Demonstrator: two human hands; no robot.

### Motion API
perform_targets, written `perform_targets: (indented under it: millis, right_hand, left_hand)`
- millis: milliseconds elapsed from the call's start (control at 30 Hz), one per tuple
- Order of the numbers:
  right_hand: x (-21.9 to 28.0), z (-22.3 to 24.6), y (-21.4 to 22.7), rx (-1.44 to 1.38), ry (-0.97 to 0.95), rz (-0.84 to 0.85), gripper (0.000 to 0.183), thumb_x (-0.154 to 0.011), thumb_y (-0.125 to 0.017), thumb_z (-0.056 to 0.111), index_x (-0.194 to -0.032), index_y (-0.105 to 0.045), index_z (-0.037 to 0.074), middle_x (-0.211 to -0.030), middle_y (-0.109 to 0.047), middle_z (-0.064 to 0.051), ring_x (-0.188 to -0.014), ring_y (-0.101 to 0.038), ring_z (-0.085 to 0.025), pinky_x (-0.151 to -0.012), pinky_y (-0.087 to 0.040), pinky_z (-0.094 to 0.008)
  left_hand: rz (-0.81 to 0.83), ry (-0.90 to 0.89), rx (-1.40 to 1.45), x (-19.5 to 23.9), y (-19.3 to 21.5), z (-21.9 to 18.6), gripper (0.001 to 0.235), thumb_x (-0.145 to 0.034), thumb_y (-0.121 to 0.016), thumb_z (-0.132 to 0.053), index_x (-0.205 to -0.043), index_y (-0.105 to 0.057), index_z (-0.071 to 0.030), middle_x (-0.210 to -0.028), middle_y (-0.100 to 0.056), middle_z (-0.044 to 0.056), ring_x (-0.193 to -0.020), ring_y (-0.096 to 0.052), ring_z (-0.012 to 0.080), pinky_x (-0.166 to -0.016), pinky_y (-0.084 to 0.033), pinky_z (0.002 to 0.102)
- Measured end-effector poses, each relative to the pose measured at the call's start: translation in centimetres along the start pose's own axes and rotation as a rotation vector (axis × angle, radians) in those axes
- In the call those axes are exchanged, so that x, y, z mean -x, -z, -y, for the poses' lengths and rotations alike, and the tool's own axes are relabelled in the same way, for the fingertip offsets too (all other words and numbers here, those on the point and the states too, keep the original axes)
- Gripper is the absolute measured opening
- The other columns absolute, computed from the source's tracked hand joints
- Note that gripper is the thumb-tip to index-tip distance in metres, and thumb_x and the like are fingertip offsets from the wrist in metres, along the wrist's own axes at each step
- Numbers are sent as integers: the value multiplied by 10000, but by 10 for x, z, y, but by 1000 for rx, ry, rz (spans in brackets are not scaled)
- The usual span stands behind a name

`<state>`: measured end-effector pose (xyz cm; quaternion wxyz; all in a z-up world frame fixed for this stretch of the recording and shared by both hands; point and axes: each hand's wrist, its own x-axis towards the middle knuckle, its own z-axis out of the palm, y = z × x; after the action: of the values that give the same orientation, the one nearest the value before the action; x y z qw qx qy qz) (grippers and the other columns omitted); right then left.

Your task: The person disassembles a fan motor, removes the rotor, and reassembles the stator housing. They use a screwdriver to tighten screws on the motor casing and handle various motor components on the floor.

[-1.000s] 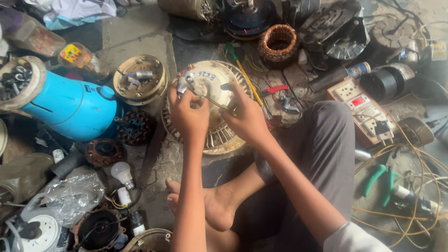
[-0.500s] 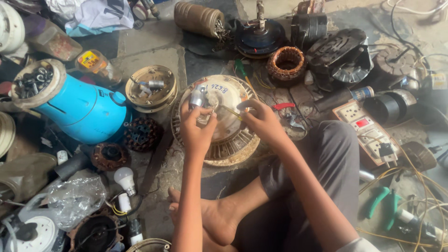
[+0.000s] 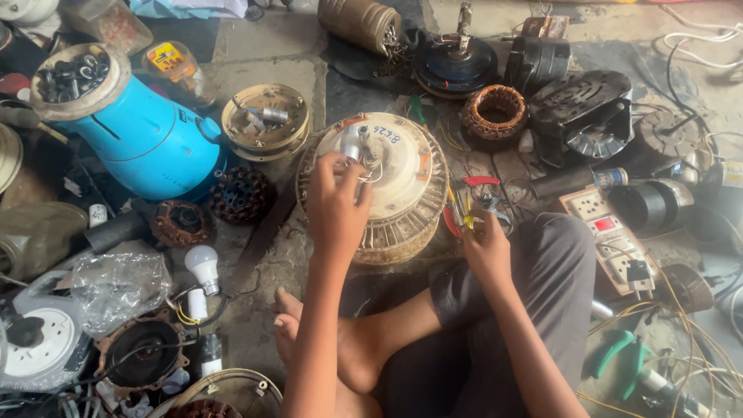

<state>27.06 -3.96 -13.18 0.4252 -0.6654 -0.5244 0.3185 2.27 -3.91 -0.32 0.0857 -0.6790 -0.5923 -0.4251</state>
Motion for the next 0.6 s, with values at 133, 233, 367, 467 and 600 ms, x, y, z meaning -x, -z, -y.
perform_targets:
  millis: [133,233,367,467,600]
  right_hand:
    - [17,37,4,294,505,-224,341,-812,-719,115,-1131,-688,-1,-970,-684,-187,-847,-651,-310,-724,-527,-379]
    - [25,80,-6,-107,452,-41,140,-951,-658,88,-1058,-706,12,-941,-689,-121,-819,-671,-201,-730,-541,-323]
    - [14,134,-39,-366,230,77,192,-969,-659,151,-1045,-732,-11,-873,-743,-93,-757,-672,-133,-693,-536,-286]
    - [5,157,-58,-373,153,67,221,-941,-697,185,-987,-758,-23,-791,-759,-84,-703,-681,-115,-679,-529,-274]
    - [2,159,-63,-405,150,-11,219,-901,-700,174,-977,-758,-23,-783,-759,-66,-685,-676,-94,-659,-532,-262]
  left_hand:
    - [15,-33,-36,-3,3,-6,206,-833,-807,-111,-1009,-703,-88,-1191,-579,76,-1079,-609,299,-883,-515,435]
    - [-4,-44,105,-5,2,-8,201,-797,-807,-126,-949,-685,-75,-1135,-573,94,-1062,-603,314,-852,-519,428]
    - [-1,-18,198,-7,3,-7,110,-895,-764,-124,-952,-682,-79,-1088,-600,86,-1042,-621,302,-867,-527,417]
    - [-3,16,223,-10,4,-7,96,-940,-733,-133,-995,-686,-70,-1073,-632,85,-1031,-636,296,-870,-528,414]
    - [-11,63,161,-13,-1,-9,93,-957,-726,-157,-1029,-712,-100,-1034,-681,48,-974,-647,273,-845,-523,416]
